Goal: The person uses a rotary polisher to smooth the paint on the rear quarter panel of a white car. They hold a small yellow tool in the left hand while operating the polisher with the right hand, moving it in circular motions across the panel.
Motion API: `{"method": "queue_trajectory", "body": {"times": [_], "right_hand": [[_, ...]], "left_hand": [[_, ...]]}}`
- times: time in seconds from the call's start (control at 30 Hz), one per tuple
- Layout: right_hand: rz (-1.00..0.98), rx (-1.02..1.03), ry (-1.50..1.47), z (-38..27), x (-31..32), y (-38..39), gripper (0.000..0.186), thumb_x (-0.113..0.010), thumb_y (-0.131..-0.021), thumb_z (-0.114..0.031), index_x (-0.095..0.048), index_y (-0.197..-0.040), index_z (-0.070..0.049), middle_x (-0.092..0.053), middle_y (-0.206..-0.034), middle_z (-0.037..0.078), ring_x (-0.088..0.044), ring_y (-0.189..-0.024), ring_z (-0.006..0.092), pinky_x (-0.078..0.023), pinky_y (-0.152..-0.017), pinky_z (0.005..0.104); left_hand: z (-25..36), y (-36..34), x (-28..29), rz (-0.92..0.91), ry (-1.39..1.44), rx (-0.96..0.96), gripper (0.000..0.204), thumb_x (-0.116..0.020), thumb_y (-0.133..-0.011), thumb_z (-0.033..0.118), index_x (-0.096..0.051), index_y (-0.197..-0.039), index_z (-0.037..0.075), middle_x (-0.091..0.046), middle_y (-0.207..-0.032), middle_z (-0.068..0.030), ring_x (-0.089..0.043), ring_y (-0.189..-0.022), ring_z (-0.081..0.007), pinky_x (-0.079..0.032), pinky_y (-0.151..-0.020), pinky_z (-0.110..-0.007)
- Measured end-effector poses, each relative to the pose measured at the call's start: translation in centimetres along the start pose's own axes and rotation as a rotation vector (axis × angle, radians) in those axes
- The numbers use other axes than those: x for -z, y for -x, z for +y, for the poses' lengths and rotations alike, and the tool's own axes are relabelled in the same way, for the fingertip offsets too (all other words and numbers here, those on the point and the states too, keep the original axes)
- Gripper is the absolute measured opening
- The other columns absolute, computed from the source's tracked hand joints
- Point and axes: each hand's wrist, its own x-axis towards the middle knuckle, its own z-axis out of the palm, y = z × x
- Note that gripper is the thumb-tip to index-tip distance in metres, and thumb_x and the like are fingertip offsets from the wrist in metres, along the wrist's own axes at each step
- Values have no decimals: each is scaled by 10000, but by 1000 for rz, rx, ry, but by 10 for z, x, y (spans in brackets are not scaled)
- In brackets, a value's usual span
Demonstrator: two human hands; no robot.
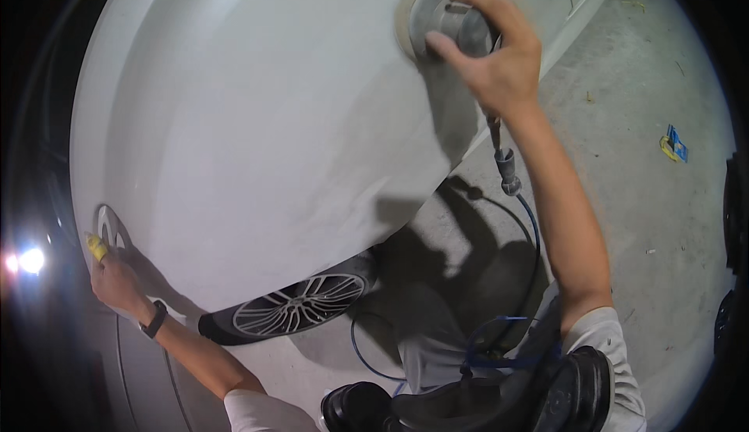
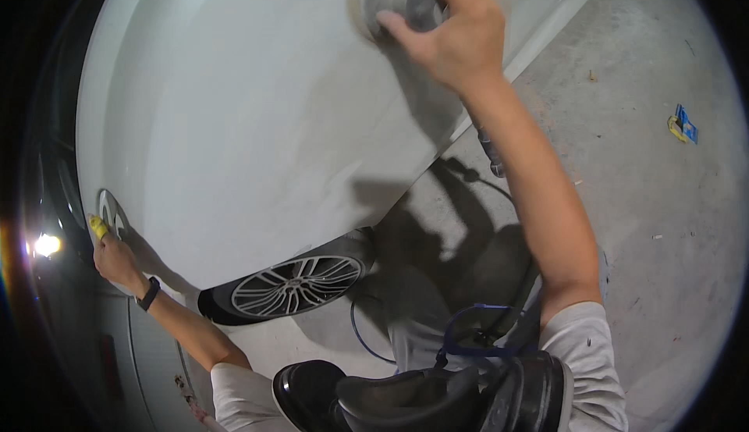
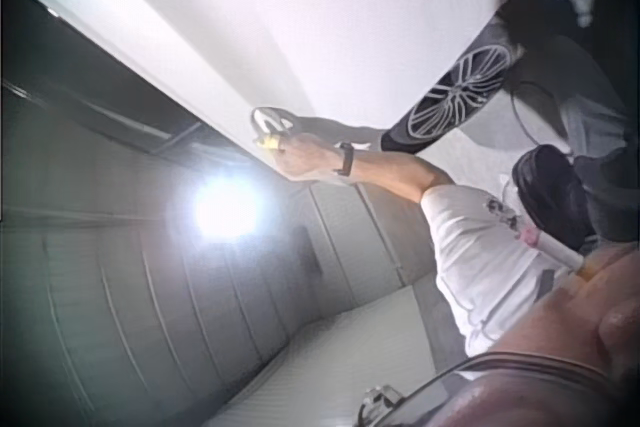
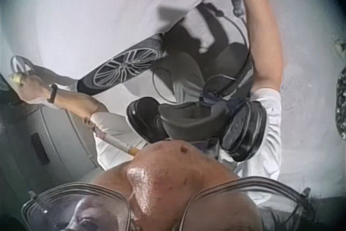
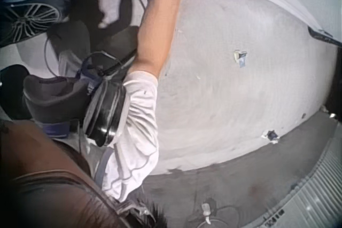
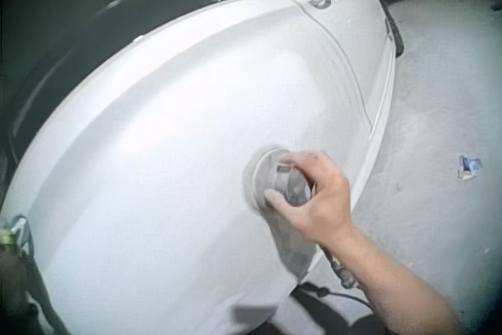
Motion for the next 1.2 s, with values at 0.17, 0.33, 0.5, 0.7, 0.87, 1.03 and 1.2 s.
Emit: {"method": "queue_trajectory", "body": {"times": [0.17, 0.33, 0.5, 0.7, 0.87, 1.03, 1.2], "right_hand": [[-130, 22, -28, -116, -46, 112, 407, -904, -754, -188, -791, -1138, -262, -711, -1124, 38, -745, -849, 212, -607, -664, 338], [-200, 213, -53, -210, -73, 190, 323, -835, -783, -155, -833, -1077, -290, -733, -1146, 75, -653, -773, 212, -557, -622, 313], [-243, 288, -76, -232, -66, 209, 286, -730, -804, -210, -850, -1048, -300, -726, -1159, 60, -566, -758, 183, -516, -654, 267], [-286, 172, 63, -173, -63, 145, 437, -849, -705, -156, -833, -1113, -311, -717, -1159, 36, -649, -714, 167, -562, -634, 317], [-133, 44, -18, -84, -25, 66, 497, -913, -675, -136, -783, -1138, -261, -709, -1150, 43, -737, -799, 235, -616, -653, 374], [-11, 2, 5, 13, 5, 2, 475, -954, -751, -192, -794, -1197, -159, -735, -1162, 76, -758, -943, 253, -626, -845, 364], [34, -128, 22, 85, 36, -69, 524, -963, -796, -290, -776, -1243, -90, -780, -1185, 77, -747, -1076, 231, -596, -967, 353]], "left_hand": [[6, 3, 2, -21, 16, -31, 508, -532, -1032, 485, -831, -1168, 98, -812, -1028, -177, -755, -974, -403, -565, -863, -493], [12, 7, 2, -49, 119, -52, 493, -555, -1086, 501, -831, -1198, 108, -806, -941, -147, -740, -856, -326, -547, -778, -438], [13, 2, 4, -40, 105, -217, 405, -595, -1076, 410, -813, -1240, 110, -799, -947, -157, -734, -844, -340, -540, -759, -439], [-31, -2, -20, -79, 113, -159, 410, -573, -1083, 378, -790, -1274, 88, -796, -983, -170, -718, -875, -356, -536, -781, -448], [-38, -7, -24, -51, 33, -125, 508, -529, -1109, 466, -777, -1286, 59, -794, -983, -185, -724, -878, -369, -533, -790, -457], [-28, -8, -17, -35, 35, -20, 541, -481, -1075, 491, -811, -1194, 80, -805, -1014, -194, -744, -943, -432, -550, -798, -519], [-32, -13, -17, 14, -66, -22, 496, -500, -1038, 437, -823, -1181, 89, -810, -1006, -184, -752, -938, -422, -556, -804, -517]]}}
